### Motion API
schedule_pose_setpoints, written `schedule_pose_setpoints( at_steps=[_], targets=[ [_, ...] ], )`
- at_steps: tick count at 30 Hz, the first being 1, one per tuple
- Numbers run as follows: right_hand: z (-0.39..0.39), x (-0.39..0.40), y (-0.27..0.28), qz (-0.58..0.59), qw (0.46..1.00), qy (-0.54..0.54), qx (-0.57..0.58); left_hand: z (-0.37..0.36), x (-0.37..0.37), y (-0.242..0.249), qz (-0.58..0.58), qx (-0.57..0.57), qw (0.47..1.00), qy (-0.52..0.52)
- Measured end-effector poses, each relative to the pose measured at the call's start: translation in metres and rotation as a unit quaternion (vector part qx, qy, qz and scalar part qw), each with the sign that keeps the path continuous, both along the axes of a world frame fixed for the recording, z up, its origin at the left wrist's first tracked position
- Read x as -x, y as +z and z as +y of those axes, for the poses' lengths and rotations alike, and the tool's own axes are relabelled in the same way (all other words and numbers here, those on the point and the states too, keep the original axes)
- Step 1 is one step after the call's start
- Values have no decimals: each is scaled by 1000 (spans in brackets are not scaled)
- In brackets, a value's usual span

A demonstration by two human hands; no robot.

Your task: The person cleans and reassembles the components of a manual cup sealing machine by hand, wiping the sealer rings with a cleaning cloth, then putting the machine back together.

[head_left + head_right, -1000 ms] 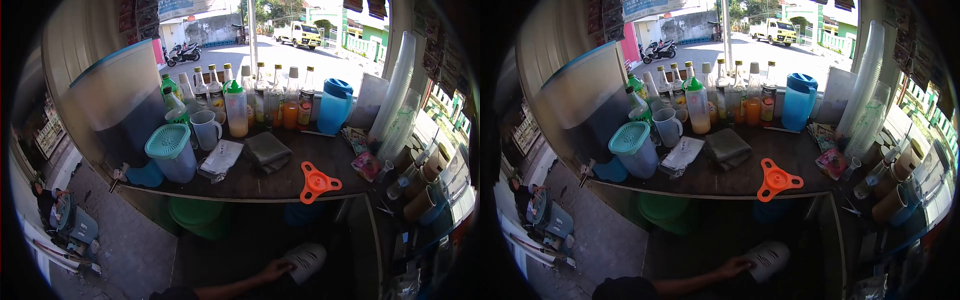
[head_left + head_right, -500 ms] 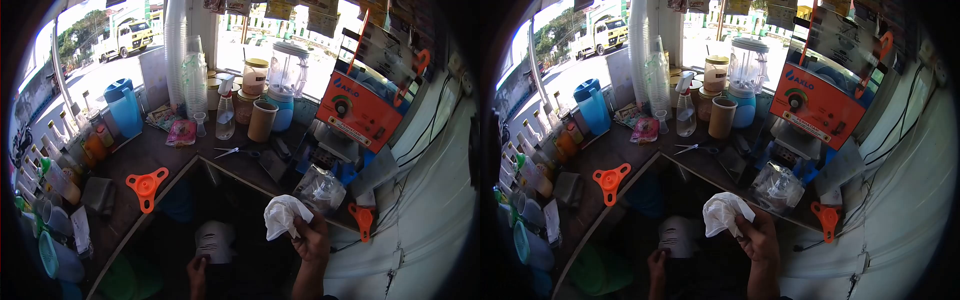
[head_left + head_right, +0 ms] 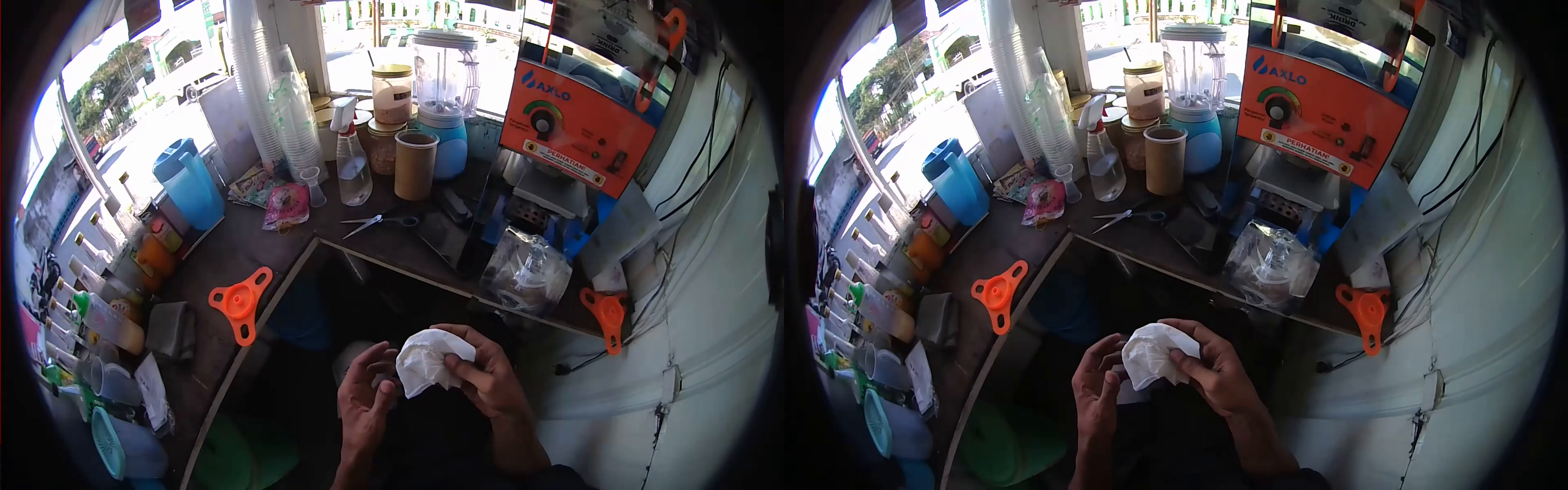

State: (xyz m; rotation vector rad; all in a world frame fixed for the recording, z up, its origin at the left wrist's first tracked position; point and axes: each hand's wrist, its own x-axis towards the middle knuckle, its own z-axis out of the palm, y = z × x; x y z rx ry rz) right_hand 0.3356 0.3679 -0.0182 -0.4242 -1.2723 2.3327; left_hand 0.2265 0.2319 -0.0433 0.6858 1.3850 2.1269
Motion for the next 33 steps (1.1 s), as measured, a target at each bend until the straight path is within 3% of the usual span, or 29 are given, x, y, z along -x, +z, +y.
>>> schedule_pose_setpoints(
  at_steps=[3, 6, 9, 13, 16, 19, 22, 24, 26, 28, 29, 30, 31, 32, 33],
  targets=[
    [-1, -6, -21, -36, 999, 3, -15, 7, -1, 1, 50, 64, 996, -37],
    [1, -8, -29, -43, 999, -19, -26, 7, -4, 9, 9, 86, 996, -33],
    [2, -8, -21, -52, 998, -33, 22, 10, -4, 6, -25, 47, 998, -13],
    [-1, -11, -19, -33, 999, -36, -8, 13, -4, 4, -37, 46, 998, 5],
    [-10, -4, -16, 46, 998, -28, 32, 14, -4, -3, 44, 40, 998, 24],
    [-24, -7, -14, -42, 991, -48, -115, 14, -13, -1, 188, 36, 976, 107],
    [-42, -11, 12, -24, 990, -89, -103, 5, -21, 12, 250, -22, 959, 129],
    [-47, -18, 28, -44, 985, -121, -116, -9, -25, 17, 271, 0, 953, 136],
    [-40, -36, 41, -85, 958, -3, -273, -21, -30, 34, 190, -83, 978, 36],
    [-49, -41, 63, -54, 959, -45, -273, -23, -40, 63, 65, -184, 981, -10],
    [-48, -41, 74, 14, 937, -66, -341, -28, -23, 72, 242, -151, 958, -31],
    [-49, -42, 87, 73, 910, -86, -399, -29, -24, 81, 213, -184, 959, -41],
    [-47, -38, 103, 122, 924, -33, -360, -40, -13, 98, 177, -182, 953, -168],
    [-47, -35, 114, 178, 929, 6, -326, -30, -18, 113, 259, -206, 939, -96],
    [-50, -34, 112, 165, 934, 7, -316, -34, -23, 134, 228, -180, 952, -94]
  ],
)
